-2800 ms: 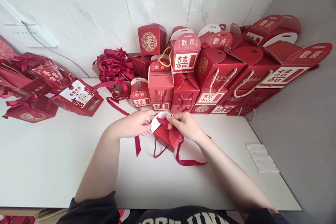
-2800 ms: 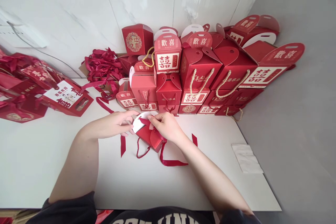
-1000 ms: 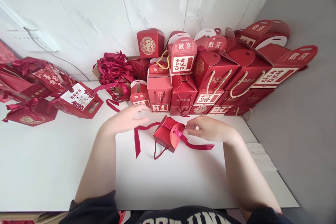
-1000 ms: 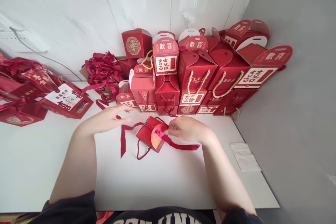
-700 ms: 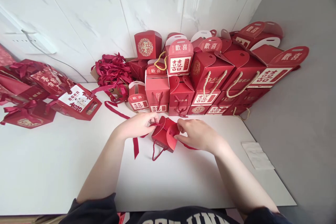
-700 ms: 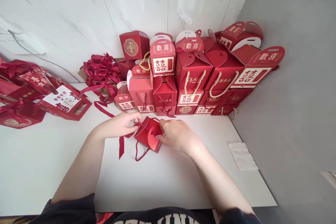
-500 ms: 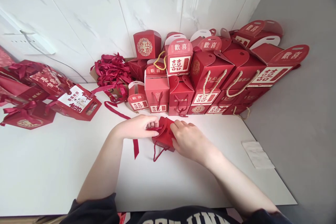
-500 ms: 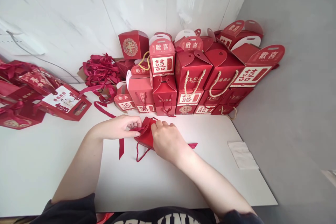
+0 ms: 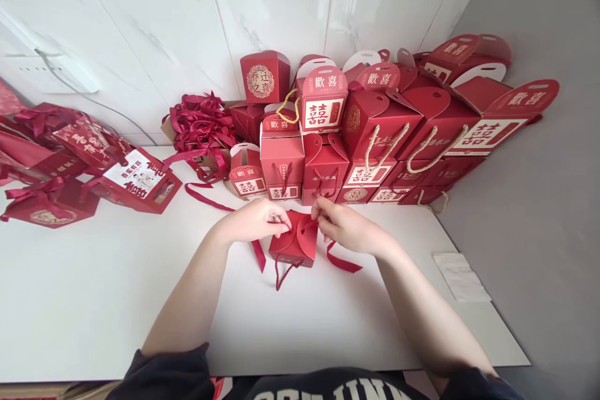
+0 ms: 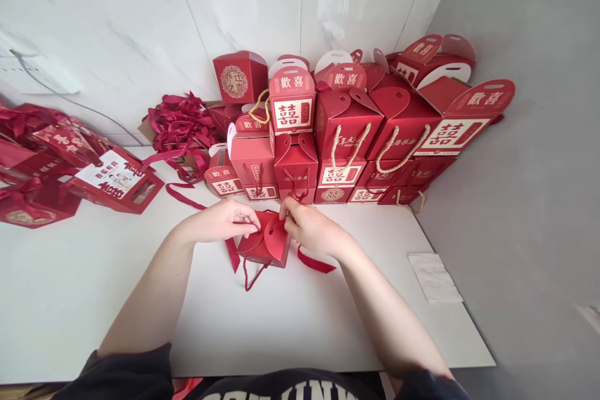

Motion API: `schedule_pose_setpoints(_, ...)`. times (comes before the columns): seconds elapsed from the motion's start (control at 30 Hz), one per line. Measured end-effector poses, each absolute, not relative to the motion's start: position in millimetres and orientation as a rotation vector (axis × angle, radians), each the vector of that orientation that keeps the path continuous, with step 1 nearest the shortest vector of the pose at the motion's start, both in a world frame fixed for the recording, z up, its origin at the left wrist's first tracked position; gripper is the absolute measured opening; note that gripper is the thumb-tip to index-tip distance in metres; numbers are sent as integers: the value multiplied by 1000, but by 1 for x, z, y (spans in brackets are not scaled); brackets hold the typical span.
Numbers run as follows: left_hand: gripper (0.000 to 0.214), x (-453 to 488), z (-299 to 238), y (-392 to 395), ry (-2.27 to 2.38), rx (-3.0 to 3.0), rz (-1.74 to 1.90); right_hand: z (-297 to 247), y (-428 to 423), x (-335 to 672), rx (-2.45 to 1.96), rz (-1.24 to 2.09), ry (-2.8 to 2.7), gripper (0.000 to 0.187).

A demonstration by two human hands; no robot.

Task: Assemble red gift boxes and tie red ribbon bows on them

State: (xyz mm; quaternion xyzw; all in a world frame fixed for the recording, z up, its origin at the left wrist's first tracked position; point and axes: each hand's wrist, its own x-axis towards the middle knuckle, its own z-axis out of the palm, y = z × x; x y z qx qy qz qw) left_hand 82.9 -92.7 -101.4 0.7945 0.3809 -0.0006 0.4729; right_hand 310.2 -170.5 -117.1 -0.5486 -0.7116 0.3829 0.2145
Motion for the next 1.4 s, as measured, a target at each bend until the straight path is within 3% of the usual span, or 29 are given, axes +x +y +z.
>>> schedule_pose_setpoints(0.27,23,80,-96,-91,1010,1915,38,-115,-170,308,-1430,919,-2158,11)
schedule_pose_setpoints(0.37,23,81,-98,-90,1020,1900,65,-114,-169,306,-1490,847,-2169,26)
schedule_pose_setpoints(0.6,32,78,-100,-88,966,1963,-47,-120,-164,298,-1688,1209,-2073,43)
schedule_pose_setpoints(0.97,41,75,-108,-80,1042,1744,-208,-125,-159,316,-1620,1334,-2039,33)
schedule_pose_setpoints(1.2,45,52,-85,-77,1002,1660,-184,-109,-167,333,-1408,1527,-1968,14)
schedule_pose_setpoints(1.4,45,32,-76,-73,1117,1664,-164,-99,-172,348,-1576,1189,-2100,18)
